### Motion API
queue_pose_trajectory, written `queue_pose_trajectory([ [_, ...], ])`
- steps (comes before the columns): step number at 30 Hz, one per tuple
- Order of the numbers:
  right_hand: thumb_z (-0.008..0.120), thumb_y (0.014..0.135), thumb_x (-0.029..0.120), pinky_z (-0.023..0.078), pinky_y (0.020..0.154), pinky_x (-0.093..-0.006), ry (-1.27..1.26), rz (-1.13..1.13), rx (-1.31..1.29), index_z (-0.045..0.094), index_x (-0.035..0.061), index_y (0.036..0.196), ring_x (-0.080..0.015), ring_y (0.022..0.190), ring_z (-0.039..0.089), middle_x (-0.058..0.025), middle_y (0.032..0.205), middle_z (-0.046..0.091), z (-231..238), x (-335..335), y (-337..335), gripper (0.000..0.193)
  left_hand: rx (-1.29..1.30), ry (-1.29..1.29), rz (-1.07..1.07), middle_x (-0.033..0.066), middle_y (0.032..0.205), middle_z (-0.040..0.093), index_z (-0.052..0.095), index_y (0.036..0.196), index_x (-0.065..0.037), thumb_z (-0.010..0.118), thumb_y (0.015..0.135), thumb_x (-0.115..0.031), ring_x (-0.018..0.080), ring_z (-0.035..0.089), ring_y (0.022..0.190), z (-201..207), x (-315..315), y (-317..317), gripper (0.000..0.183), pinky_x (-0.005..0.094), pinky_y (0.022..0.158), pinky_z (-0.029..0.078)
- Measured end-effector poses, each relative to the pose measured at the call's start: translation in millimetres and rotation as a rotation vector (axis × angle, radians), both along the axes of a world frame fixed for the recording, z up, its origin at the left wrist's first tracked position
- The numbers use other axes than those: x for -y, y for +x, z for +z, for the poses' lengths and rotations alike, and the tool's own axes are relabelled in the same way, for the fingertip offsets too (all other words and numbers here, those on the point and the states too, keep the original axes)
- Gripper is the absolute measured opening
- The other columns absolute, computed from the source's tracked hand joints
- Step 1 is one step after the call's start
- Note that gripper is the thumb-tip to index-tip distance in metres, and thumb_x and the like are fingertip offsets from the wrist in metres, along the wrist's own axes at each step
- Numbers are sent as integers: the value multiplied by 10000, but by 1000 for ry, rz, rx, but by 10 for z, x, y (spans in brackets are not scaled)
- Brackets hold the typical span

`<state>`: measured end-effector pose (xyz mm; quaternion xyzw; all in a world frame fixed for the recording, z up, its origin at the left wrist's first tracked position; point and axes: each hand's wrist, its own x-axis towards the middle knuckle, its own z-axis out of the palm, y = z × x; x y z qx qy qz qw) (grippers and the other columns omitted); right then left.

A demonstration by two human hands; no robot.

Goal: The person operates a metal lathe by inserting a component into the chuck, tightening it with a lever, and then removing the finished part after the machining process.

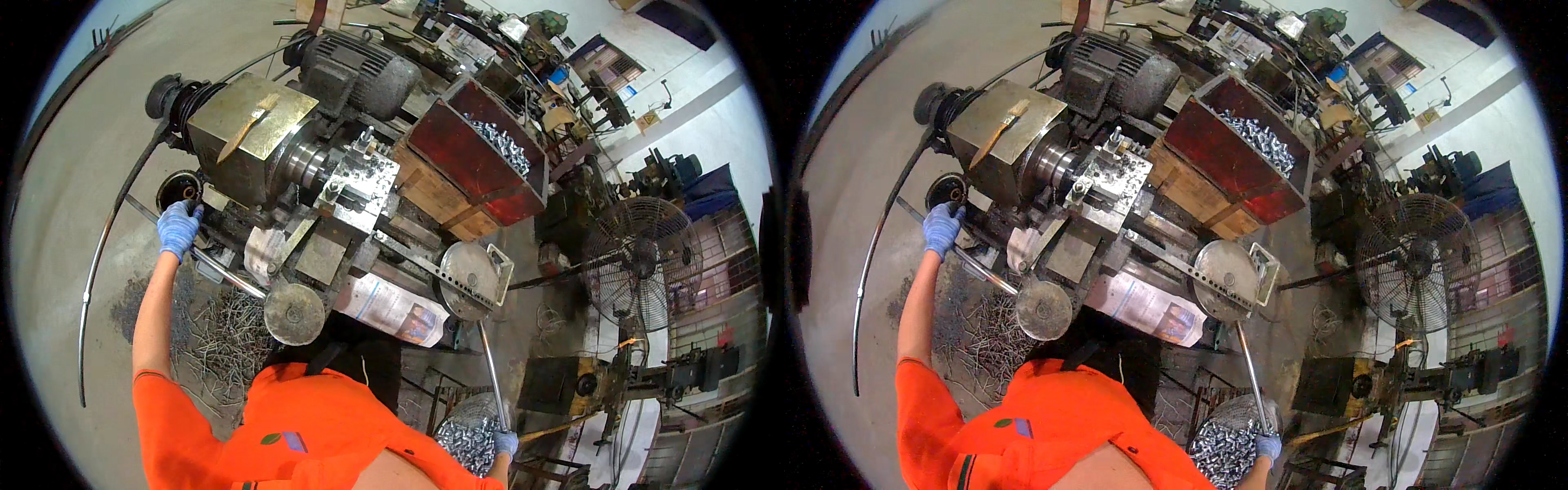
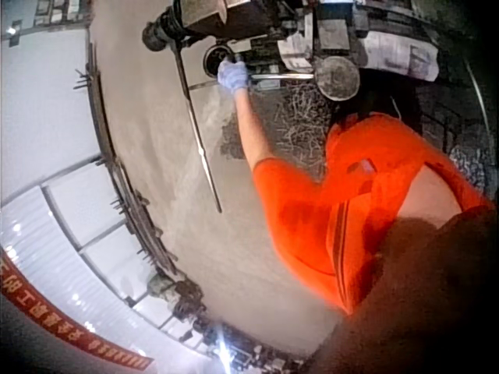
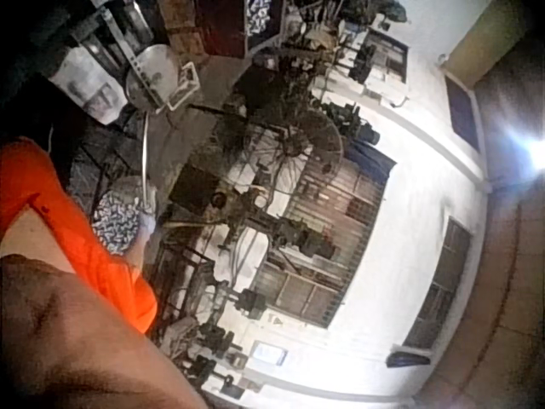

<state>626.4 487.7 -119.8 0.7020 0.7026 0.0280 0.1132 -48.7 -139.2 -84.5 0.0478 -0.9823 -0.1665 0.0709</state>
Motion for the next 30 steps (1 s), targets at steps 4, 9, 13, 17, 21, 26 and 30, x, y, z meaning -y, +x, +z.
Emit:
queue_pose_trajectory([
  [4, 696, 642, 341, 502, 832, -423, 32, 26, -10, 680, 12, 941, -361, 969, 628, -242, 980, 651, -38, 24, 13, 445, -3, 27, -8, 165, 915, 666, 690, 971, -108, 635, 807, -397, 332, 633, 874, -4, 2, -4, 337, 429, 770, 490],
  [9, 704, 635, 352, 504, 827, -424, 24, -5, -33, 684, 25, 942, -360, 954, 631, -238, 978, 651, 6, 93, -29, 449, -36, 4, -15, 151, 902, 671, 698, 947, -114, 621, 820, -369, 325, 636, 867, -25, 14, 0, 295, 428, 764, 496],
  [13, 732, 608, 372, 502, 826, -417, 55, -4, -57, 688, 23, 918, -360, 945, 635, -240, 971, 652, 32, 168, -76, 469, -65, 23, -40, 147, 896, 673, 700, 934, -112, 613, 827, -365, 324, 638, 865, -34, 16, 6, 289, 430, 761, 498],
  [17, 681, 673, 347, 500, 828, -430, 40, -21, -32, 677, 19, 963, -371, 963, 626, -246, 979, 646, 93, 237, -130, 438, -36, 5, -20, 144, 896, 674, 698, 930, -108, 608, 830, -370, 326, 638, 863, -24, 12, 6, 295, 431, 759, 498],
  [21, 665, 692, 350, 499, 833, -429, 3, -13, -43, 686, 28, 942, -371, 960, 626, -240, 972, 647, 157, 304, -174, 408, -31, 3, -24, 145, 888, 674, 701, 929, -116, 608, 829, -370, 327, 639, 858, -5, 9, 1, 288, 432, 758, 499],
  [26, 655, 696, 366, 497, 843, -428, 24, -19, -17, 693, 28, 910, -370, 969, 624, -246, 982, 641, 113, 317, -156, 402, -14, 10, -16, 145, 897, 675, 703, 945, -127, 611, 826, -370, 323, 639, 867, 2, 1, -3, 286, 428, 768, 499],
  [30, 731, 614, 351, 501, 831, -390, 47, -50, -65, 694, 2, 884, -351, 940, 641, -230, 972, 662, 65, 284, -118, 442, -9, 16, -7, 144, 911, 675, 704, 952, -129, 613, 824, -372, 323, 638, 877, -18, 12, -7, 290, 425, 778, 499],
])
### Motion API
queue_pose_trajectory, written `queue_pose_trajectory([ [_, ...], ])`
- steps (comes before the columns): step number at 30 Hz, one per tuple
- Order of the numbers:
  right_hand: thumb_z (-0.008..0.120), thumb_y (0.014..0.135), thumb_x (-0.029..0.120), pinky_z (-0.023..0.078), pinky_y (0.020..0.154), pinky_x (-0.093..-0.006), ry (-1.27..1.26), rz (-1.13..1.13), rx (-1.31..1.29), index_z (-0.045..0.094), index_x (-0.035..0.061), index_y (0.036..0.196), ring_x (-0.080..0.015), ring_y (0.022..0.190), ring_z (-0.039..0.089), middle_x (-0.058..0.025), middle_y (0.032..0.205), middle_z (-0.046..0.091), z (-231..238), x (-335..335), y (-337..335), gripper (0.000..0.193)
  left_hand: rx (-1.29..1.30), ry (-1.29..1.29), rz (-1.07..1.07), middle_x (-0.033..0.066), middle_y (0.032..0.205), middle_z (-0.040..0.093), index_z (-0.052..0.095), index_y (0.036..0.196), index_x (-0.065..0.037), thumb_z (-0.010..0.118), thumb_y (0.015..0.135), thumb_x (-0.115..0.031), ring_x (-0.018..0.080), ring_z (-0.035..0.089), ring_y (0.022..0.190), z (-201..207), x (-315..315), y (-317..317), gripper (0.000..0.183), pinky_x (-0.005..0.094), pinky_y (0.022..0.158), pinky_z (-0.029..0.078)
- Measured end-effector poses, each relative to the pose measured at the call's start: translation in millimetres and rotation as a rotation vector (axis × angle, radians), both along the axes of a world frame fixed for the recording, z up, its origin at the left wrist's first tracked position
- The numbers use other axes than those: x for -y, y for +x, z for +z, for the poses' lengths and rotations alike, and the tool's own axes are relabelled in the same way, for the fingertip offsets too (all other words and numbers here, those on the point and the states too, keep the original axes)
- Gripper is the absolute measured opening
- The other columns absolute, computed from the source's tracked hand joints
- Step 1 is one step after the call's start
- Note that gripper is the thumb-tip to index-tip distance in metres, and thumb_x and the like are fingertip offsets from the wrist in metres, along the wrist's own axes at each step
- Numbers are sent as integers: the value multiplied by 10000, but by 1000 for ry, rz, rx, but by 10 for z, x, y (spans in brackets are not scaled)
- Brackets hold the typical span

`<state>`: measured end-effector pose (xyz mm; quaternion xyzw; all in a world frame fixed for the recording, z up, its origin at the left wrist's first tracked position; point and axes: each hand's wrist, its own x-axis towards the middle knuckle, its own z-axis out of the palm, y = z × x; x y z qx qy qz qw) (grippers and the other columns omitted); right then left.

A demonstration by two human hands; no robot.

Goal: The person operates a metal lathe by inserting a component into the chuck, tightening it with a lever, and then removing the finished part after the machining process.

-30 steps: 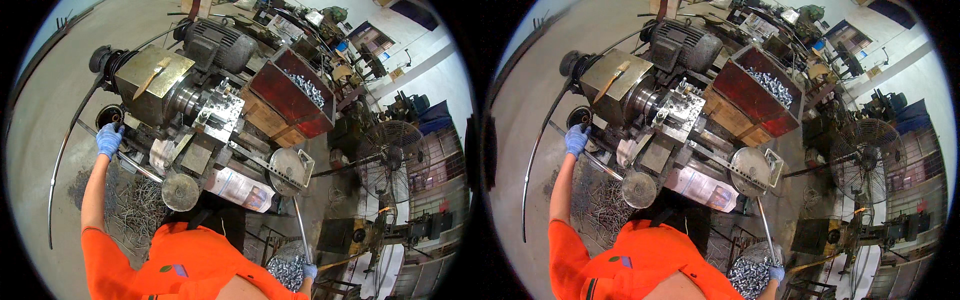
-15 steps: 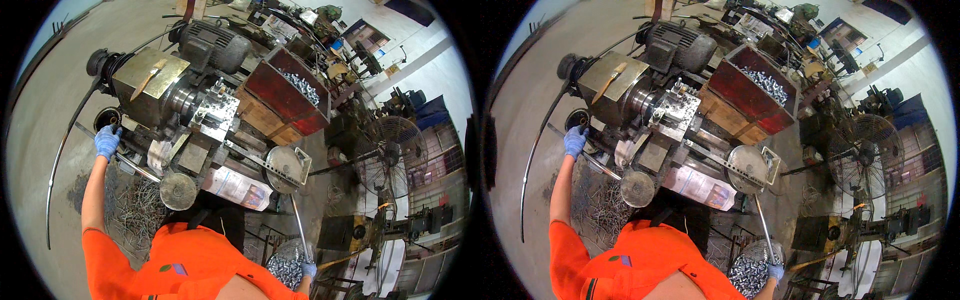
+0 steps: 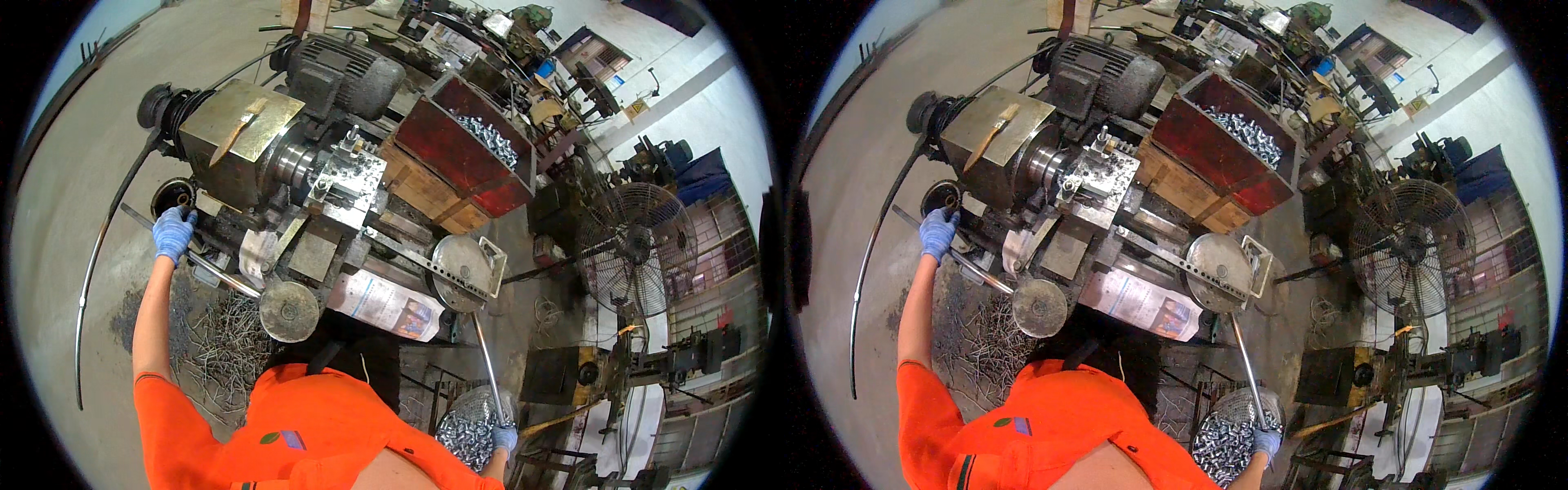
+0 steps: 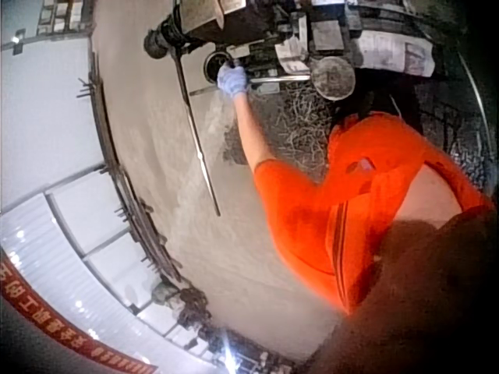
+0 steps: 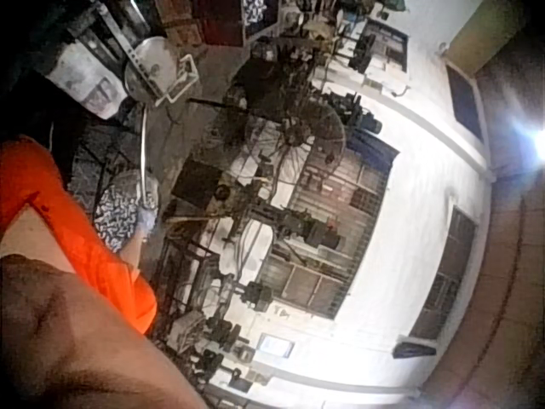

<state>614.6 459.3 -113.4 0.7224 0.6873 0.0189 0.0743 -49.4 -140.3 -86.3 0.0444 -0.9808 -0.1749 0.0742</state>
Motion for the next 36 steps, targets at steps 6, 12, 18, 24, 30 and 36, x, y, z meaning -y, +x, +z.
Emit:
queue_pose_trajectory([
  [6, 704, 628, 339, 494, 846, -399, 6, -10, -1, 696, 5, 894, -362, 953, 637, -237, 973, 659, 8, 51, -1, 427, -16, -14, -19, 141, 912, 676, 703, 956, -128, 617, 823, -369, 323, 638, 882, -32, 27, -26, 288, 420, 780, 499],
  [12, 640, 690, 357, 494, 842, -428, -18, -2, 9, 680, -4, 914, -378, 953, 627, -260, 969, 642, 60, 129, -36, 427, 7, -12, -10, 137, 921, 676, 702, 965, -126, 617, 825, -364, 315, 640, 884, -5, 17, -19, 289, 416, 780, 500],
  [18, 656, 685, 342, 490, 847, -426, -43, -21, -7, 673, 17, 976, -372, 967, 624, -258, 1001, 637, 116, 205, -80, 436, -41, 7, -19, 151, 915, 671, 700, 955, -109, 619, 822, -371, 328, 636, 878, -26, 29, -5, 305, 425, 778, 496],
  [24, 749, 608, 403, 480, 876, -419, 17, -66, -28, 669, 21, 994, -371, 1023, 604, -251, 1029, 637, 80, 230, -78, 549, -55, -4, -23, 166, 914, 663, 695, 947, -92, 616, 823, -385, 343, 626, 885, -80, 55, -35, 328, 434, 781, 489],
  [30, 733, 649, 425, 501, 830, -442, 22, -7, -45, 693, 36, 936, -385, 923, 634, -235, 967, 655, -54, 178, 64, 485, -22, -14, -10, 165, 931, 668, 698, 983, -100, 619, 824, -402, 341, 631, 889, -84, 62, -55, 350, 429, 781, 490],
  [36, 728, 659, 389, 501, 847, -437, -20, -18, -18, 711, 79, 936, -387, 943, 630, -229, 986, 655, -70, 160, 51, 416, -11, -13, -24, 154, 938, 673, 701, 992, -107, 615, 823, -397, 331, 641, 881, -73, 47, -63, 346, 419, 779, 496],
])
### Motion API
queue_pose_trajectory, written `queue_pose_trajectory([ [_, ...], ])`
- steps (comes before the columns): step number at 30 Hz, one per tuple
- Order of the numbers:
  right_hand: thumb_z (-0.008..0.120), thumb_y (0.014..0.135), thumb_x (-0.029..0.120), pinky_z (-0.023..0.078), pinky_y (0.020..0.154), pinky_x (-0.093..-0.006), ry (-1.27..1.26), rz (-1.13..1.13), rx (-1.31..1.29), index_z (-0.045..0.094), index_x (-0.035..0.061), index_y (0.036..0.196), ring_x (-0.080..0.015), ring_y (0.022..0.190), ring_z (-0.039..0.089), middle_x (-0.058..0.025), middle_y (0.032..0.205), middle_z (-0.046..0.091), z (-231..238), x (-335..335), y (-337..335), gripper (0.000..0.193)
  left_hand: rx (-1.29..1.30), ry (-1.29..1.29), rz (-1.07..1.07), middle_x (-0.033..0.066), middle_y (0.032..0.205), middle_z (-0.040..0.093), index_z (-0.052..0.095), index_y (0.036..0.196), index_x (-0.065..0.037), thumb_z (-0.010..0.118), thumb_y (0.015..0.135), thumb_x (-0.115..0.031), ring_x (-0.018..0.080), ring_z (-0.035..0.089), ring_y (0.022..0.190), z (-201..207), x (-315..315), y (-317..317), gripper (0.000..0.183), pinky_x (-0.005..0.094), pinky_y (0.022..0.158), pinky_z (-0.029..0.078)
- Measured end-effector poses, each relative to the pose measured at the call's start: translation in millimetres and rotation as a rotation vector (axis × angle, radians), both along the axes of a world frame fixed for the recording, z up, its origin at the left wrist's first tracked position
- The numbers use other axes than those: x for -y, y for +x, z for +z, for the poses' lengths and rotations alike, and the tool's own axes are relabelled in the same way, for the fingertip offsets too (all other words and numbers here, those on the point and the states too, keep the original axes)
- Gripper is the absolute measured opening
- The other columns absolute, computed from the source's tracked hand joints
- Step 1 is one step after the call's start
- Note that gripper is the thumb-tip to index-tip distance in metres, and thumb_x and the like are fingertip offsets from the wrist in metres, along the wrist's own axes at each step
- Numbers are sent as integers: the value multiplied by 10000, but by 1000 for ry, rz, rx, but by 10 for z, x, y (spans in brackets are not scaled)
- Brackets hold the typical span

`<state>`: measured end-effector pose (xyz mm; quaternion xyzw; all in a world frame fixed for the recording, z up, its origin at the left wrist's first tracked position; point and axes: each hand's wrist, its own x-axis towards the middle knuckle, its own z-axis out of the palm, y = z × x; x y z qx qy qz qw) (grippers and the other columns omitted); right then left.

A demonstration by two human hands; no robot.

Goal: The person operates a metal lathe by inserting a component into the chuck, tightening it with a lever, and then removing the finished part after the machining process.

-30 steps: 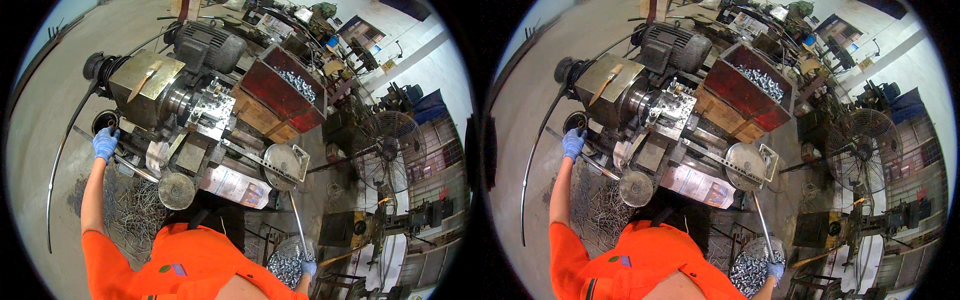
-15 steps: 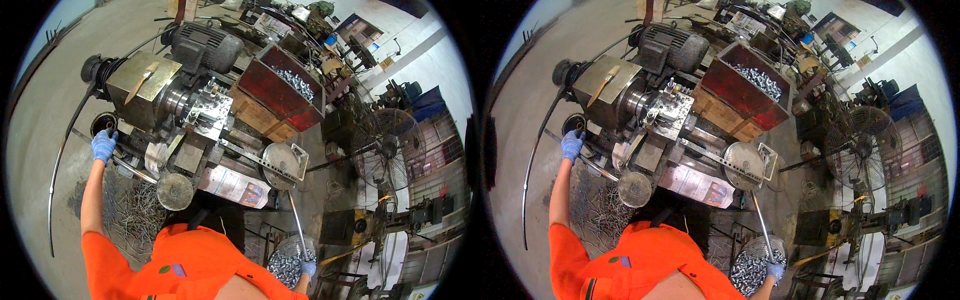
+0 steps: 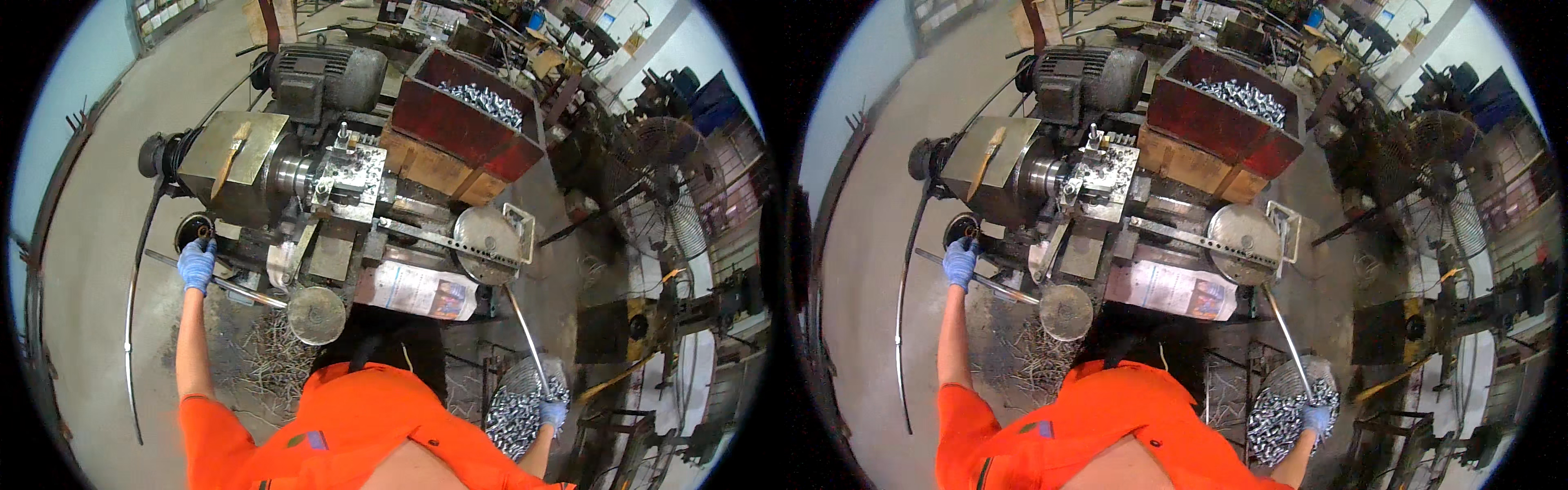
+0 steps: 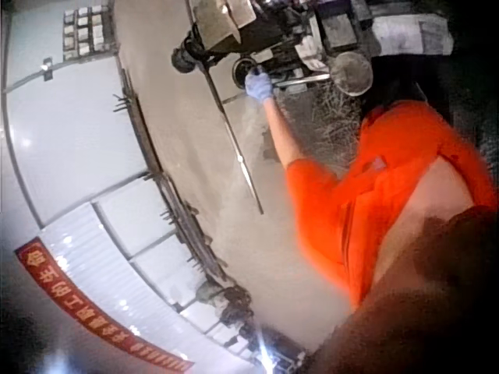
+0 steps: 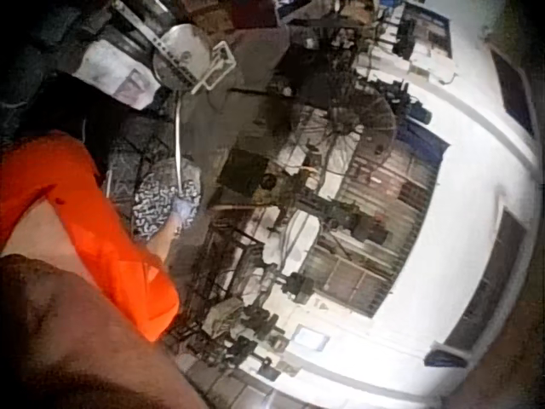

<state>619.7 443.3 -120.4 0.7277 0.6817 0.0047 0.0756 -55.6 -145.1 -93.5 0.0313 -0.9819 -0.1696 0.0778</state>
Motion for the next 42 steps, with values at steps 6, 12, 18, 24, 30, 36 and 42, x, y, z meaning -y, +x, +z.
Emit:
queue_pose_trajectory([
  [6, 745, 647, 402, 474, 901, -430, -61, -14, 32, 581, 12, 1153, -386, 1017, 602, -244, 1099, 618, 100, 72, -83, 660, -23, -32, -23, 152, 896, 677, 698, 961, -91, 601, 831, -395, 339, 644, 832, 1, -10, 6, 345, 425, 738, 498],
  [12, 712, 636, 387, 501, 801, -438, 59, 31, 9, 685, 9, 841, -385, 872, 638, -237, 891, 662, 27, 120, -96, 432, -10, -34, -13, 138, 886, 683, 702, 971, -119, 602, 831, -405, 328, 649, 820, 17, -15, 11, 333, 419, 732, 502],
  [18, 730, 617, 342, 498, 803, -435, 52, -34, -37, 676, -10, 831, -391, 881, 634, -251, 901, 657, 40, 119, -105, 416, 5, -36, -8, 136, 878, 684, 703, 976, -122, 599, 836, -405, 327, 651, 813, 24, -37, 16, 332, 416, 723, 505],
  [24, 725, 640, 346, 488, 825, -440, -19, -44, -27, 659, -28, 941, -396, 942, 620, -277, 967, 637, 9, 109, -77, 484, -15, -11, -14, 139, 889, 683, 703, 976, -106, 596, 840, -401, 322, 654, 825, 10, -26, 8, 342, 402, 731, 507],
  [30, 741, 612, 331, 497, 811, -429, -6, -67, -20, 667, -25, 920, -390, 930, 626, -272, 964, 640, 13, 144, -82, 477, -49, 24, -25, 144, 896, 681, 703, 967, -98, 598, 839, -392, 322, 653, 831, 18, -25, 17, 337, 406, 738, 506],
  [36, 708, 672, 427, 498, 825, -445, 8, -70, 41, 680, 2, 904, -382, 931, 631, -247, 956, 654, -8, 157, -116, 485, -36, 27, -11, 150, 889, 678, 705, 956, -98, 603, 836, -395, 330, 648, 833, 24, -39, 29, 336, 416, 743, 503],
  [42, 719, 648, 411, 505, 811, -444, 32, -43, 45, 685, 8, 903, -379, 911, 639, -244, 951, 656, 72, 248, -207, 478, -50, -31, -27, 148, 907, 675, 701, 965, -106, 597, 839, -395, 335, 641, 847, 10, -23, 15, 332, 425, 747, 497],
])
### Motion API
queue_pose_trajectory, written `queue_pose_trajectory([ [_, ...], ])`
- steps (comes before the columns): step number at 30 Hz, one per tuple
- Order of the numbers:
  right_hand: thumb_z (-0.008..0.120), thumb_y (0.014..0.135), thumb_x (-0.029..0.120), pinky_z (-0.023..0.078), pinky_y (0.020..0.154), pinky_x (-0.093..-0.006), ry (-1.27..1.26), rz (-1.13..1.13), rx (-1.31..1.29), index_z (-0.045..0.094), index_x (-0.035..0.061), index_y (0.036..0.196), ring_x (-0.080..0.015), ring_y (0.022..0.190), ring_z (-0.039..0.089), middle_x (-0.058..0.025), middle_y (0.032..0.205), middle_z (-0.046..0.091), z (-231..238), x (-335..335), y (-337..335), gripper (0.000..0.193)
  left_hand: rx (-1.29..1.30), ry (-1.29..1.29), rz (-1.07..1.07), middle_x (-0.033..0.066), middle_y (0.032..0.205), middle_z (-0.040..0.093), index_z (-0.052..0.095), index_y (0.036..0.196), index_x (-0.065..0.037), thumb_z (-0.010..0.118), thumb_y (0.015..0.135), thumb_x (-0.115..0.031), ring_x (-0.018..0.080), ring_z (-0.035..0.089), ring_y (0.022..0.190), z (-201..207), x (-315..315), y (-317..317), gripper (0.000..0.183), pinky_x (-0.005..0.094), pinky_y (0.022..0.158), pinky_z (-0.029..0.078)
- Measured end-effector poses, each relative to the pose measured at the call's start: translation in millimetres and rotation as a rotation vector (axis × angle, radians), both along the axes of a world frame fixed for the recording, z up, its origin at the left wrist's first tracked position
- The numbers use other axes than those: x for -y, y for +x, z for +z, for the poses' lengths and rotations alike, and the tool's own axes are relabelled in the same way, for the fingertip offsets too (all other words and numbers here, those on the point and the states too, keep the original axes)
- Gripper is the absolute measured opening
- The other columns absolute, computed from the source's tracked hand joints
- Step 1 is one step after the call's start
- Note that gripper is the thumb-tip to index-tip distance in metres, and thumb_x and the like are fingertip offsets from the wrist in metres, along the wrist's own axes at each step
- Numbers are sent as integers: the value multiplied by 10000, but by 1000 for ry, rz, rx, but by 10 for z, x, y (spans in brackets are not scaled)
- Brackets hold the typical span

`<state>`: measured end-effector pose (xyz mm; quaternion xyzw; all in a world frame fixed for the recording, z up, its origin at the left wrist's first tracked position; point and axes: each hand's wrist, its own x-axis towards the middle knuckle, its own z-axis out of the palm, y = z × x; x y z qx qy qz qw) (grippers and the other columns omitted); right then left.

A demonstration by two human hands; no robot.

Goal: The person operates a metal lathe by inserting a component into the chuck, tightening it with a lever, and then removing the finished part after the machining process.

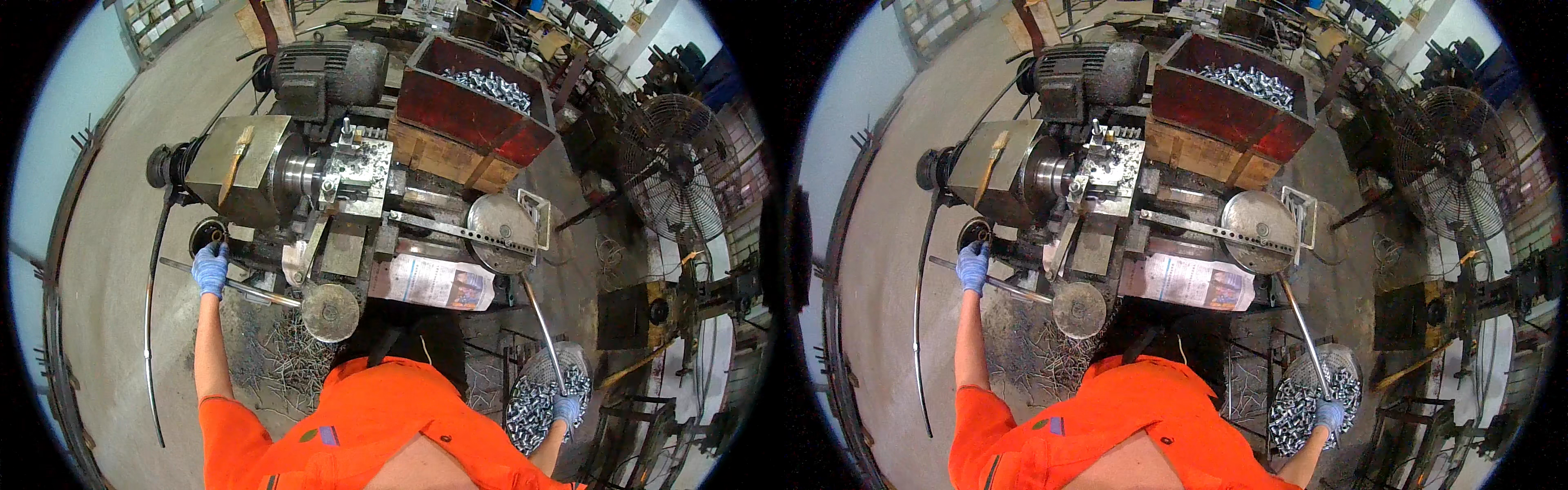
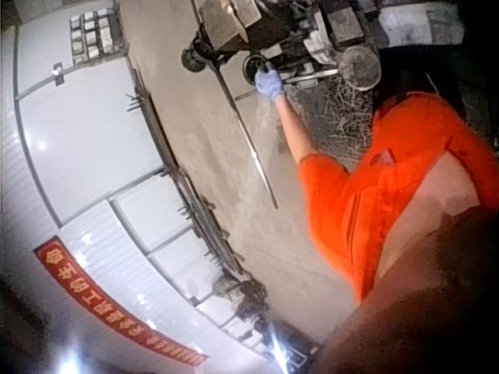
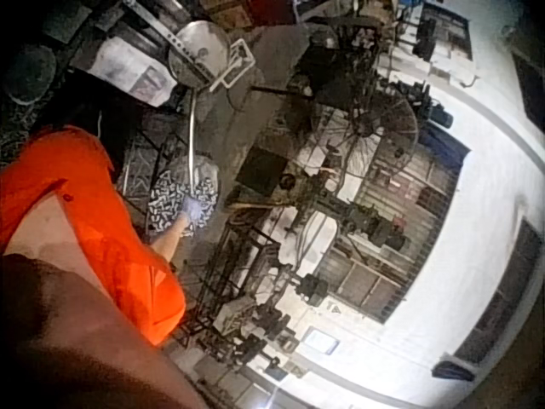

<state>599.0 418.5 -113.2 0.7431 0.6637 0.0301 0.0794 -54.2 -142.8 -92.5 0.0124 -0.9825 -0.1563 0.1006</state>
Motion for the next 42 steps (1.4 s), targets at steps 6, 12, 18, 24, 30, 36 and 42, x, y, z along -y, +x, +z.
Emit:
queue_pose_trajectory([
  [6, 741, 610, 389, 508, 804, -442, -32, -27, -4, 688, 13, 906, -378, 905, 642, -241, 957, 657, 36, 11, -39, 482, 16, 28, 13, 151, 909, 674, 698, 976, -111, 590, 840, -404, 341, 639, 849, -31, 15, -7, 341, 428, 743, 496],
  [12, 717, 611, 351, 508, 794, -435, -34, -73, 0, 691, 7, 865, -381, 877, 647, -242, 915, 660, 42, 63, -58, 428, 17, 9, 22, 148, 899, 676, 701, 982, -120, 587, 839, -406, 333, 644, 837, -31, 17, -13, 340, 429, 735, 499],
  [18, 701, 598, 313, 507, 786, -435, -2, -38, -21, 689, 5, 831, -382, 850, 649, -239, 887, 663, 11, 79, -29, 386, 4, 62, 6, 147, 892, 677, 704, 980, -126, 592, 834, -409, 331, 647, 829, -64, 25, -13, 338, 424, 734, 501],
  [24, 705, 598, 287, 506, 787, -432, -8, -24, -2, 683, 6, 868, -381, 858, 644, -239, 903, 661, -93, 30, 64, 390, 42, 45, 17, 142, 906, 678, 703, 979, -124, 601, 830, -402, 323, 648, 837, -53, 34, -20, 332, 418, 732, 500],
  [30, 746, 622, 376, 488, 846, -406, 46, 52, -162, 670, 20, 952, -369, 929, 631, -221, 962, 663, -13, 161, -150, 491, -7, 23, -5, 136, 901, 682, 703, 979, -123, 605, 833, -391, 320, 651, 831, -32, 9, 13, 320, 410, 728, 501],
  [36, 647, 692, 512, 361, 937, -498, 78, 238, 76, 699, 133, 957, -326, 1032, 570, -127, 1027, 660, -103, -25, -1084, 465, 39, 0, 27, 121, 892, 688, 708, 969, -122, 620, 825, -374, 307, 657, 822, -15, -4, 3, 303, 408, 731, 506],
  [42, 614, 732, 475, 303, 1019, -497, 8, 267, 104, 717, 202, 964, -299, 1139, 507, -101, 1106, 637, 131, -773, -1440, 373, -12, 7, 56, 143, 870, 681, 709, 943, -112, 616, 821, -388, 308, 655, 810, -39, -61, 28, 316, 411, 718, 506],
])
